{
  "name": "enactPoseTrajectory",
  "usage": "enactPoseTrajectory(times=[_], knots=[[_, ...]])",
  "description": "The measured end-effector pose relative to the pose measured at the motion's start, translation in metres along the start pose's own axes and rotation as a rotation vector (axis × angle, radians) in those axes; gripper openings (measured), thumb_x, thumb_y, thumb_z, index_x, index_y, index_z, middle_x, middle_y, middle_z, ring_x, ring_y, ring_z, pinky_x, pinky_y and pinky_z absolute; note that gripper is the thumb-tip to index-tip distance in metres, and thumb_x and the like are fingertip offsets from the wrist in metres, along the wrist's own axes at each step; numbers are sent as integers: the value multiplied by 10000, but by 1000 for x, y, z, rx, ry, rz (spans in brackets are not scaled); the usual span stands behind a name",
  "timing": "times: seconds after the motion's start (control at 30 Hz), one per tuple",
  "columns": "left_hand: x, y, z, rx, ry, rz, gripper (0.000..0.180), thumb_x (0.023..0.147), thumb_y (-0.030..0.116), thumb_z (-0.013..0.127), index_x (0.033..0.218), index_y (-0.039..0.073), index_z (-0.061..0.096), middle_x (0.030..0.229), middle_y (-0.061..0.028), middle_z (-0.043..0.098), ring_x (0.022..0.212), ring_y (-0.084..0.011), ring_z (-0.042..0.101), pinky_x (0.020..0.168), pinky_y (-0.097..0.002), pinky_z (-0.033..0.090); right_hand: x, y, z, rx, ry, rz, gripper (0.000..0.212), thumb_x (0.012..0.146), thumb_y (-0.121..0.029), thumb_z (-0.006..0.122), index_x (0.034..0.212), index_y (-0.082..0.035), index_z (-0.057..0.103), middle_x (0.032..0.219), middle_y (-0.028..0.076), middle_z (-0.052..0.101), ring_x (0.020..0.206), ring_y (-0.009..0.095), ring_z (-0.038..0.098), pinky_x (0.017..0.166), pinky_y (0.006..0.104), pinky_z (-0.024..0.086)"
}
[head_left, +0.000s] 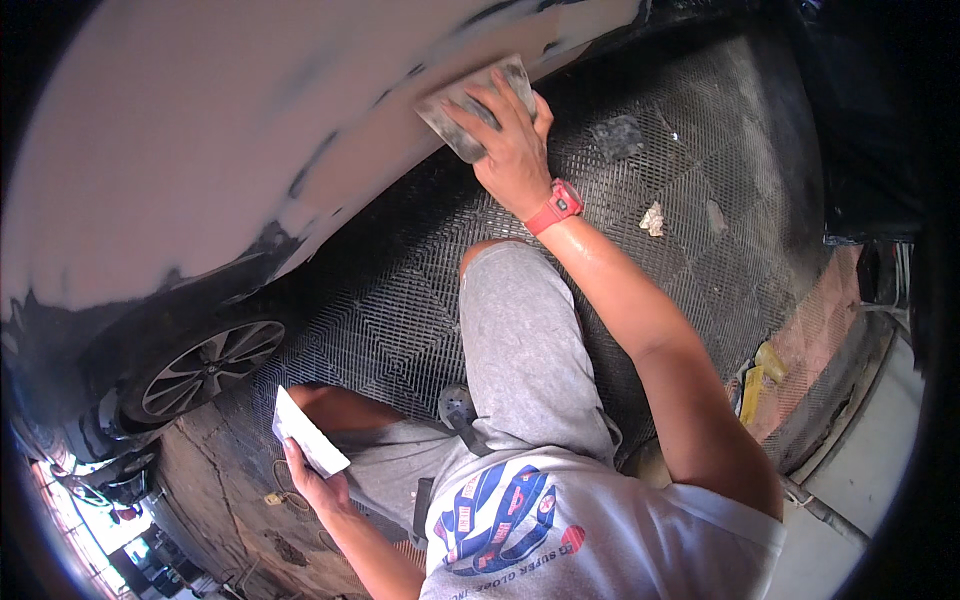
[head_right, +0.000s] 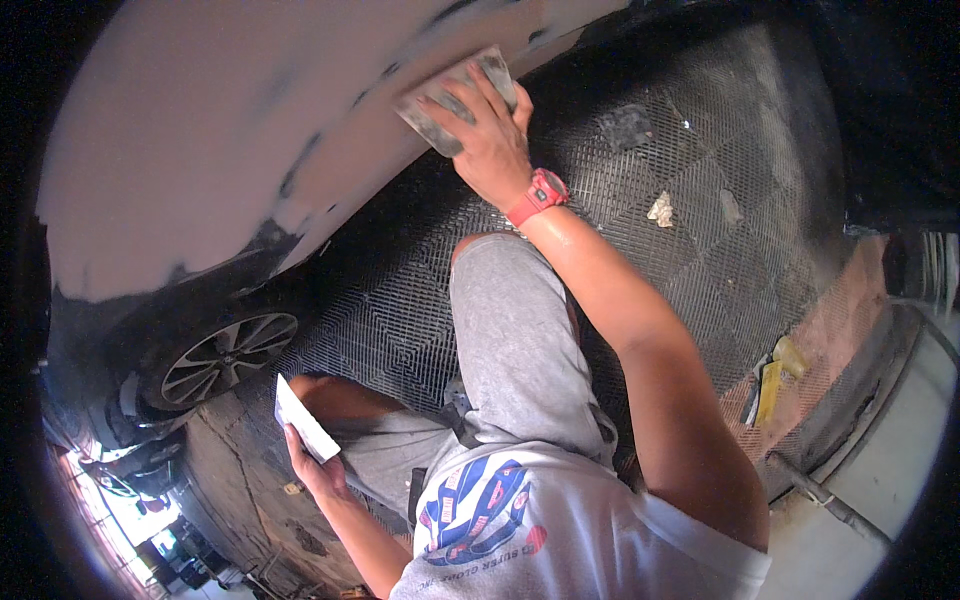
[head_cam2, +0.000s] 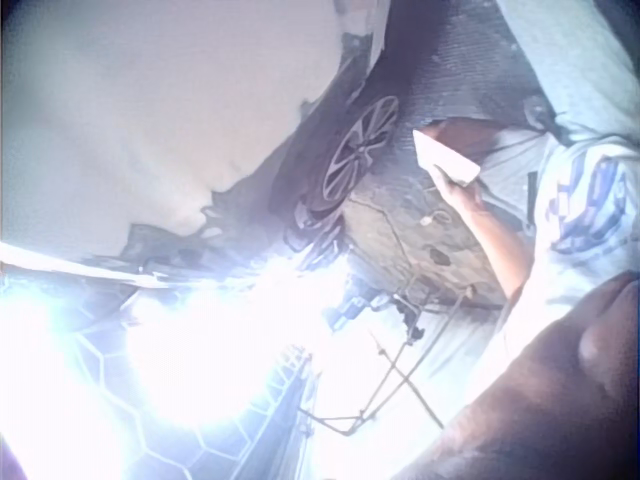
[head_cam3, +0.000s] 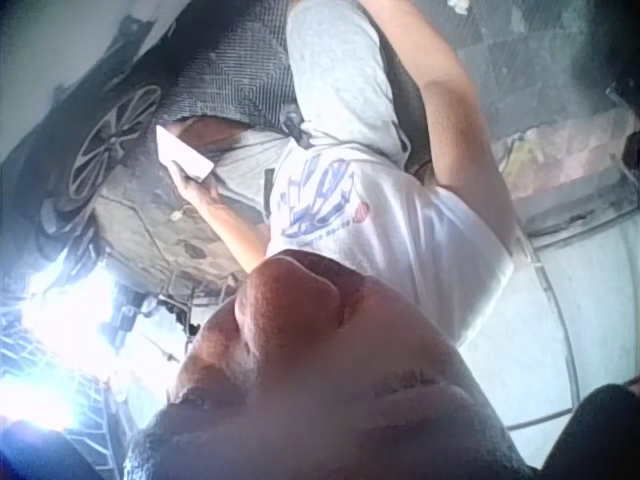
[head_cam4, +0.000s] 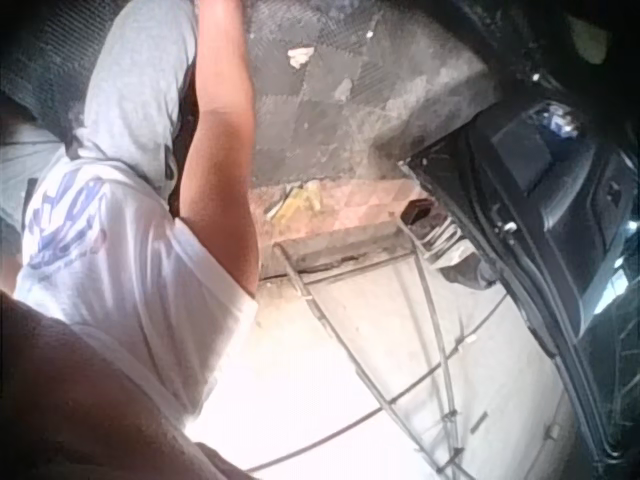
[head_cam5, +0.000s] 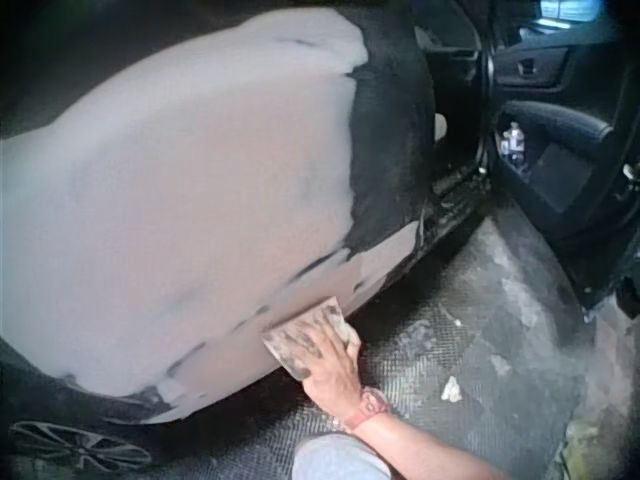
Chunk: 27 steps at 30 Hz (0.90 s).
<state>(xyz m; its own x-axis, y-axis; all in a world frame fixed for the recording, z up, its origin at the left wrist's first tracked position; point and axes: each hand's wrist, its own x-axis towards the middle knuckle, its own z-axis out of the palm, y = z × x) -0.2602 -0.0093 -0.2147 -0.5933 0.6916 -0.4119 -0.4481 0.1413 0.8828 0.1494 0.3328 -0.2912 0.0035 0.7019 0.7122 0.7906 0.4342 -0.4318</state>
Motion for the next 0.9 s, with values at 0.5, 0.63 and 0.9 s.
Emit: enactPoseTrajectory(times=[0.5,0.63,0.9], knots=[[1,1,4,-29,-92,-21,424,1063,310,629,1377,24,615,1279,-67,717,1148,-181,690,1000,-335,557,-27,3,31,-56,-150,-114,718,754,59,644,1345,-346,696,1426,-13,582,1497,262,415,1165,591,220],[0,0,4,-32,-71,-4,430,1060,317,631,1383,35,606,1267,-60,714,1134,-181,690,979,-340,561,-36,19,28,-73,-166,-149,719,746,60,648,1346,-332,700,1424,-16,592,1511,253,407,1181,591,203],[0,-1,4,-21,-52,-16,473,1050,335,647,1399,20,596,1307,-76,699,1190,-194,665,1031,-344,531,14,87,-24,-113,101,-12,544,831,-70,720,1340,-264,710,1401,33,610,1479,293,461,1175,509,255]])
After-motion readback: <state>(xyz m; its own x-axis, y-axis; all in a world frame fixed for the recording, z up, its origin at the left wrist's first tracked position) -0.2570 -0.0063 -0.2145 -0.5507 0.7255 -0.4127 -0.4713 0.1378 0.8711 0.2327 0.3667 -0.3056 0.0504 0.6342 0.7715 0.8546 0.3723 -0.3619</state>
